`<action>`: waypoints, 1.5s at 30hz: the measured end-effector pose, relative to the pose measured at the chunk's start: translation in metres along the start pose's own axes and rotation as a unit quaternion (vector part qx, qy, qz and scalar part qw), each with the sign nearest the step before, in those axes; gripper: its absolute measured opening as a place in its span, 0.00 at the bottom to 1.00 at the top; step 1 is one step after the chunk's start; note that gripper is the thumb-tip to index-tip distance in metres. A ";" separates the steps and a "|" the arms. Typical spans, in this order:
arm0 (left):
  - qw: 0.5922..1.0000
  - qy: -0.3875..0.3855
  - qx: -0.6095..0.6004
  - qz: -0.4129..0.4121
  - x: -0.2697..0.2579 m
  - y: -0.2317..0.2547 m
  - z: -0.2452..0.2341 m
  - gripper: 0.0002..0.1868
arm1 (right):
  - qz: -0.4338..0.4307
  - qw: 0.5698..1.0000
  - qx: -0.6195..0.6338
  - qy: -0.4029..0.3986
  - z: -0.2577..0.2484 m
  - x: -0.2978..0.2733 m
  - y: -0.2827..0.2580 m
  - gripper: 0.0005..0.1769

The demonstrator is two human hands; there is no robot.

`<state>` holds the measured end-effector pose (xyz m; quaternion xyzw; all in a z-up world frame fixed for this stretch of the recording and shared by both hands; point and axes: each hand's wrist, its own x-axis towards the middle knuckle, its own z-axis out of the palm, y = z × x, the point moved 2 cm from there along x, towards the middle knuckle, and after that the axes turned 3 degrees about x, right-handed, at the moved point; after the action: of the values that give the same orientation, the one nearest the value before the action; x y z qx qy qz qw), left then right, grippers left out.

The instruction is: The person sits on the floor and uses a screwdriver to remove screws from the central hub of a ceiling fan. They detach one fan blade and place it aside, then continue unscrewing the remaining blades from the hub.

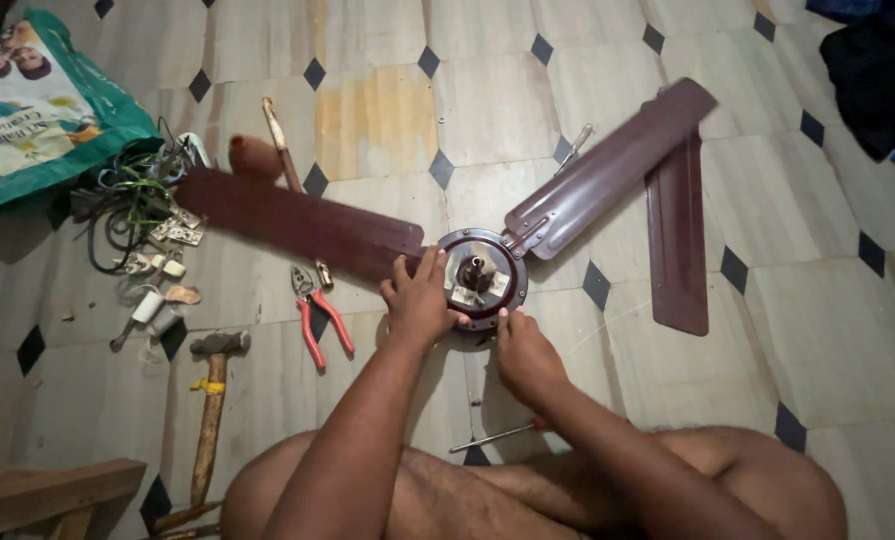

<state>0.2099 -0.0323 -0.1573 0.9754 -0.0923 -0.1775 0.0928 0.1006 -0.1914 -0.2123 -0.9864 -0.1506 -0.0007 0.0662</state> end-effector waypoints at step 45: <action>0.992 0.124 0.008 -0.012 0.001 -0.027 0.000 0.29 | 0.216 0.960 0.174 -0.047 -0.083 0.014 0.059 0.45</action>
<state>0.2149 -0.0062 -0.1633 0.9916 -0.0693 -0.0554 0.0939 0.1330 -0.2541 -0.1373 -0.9675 0.0655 0.0863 0.2286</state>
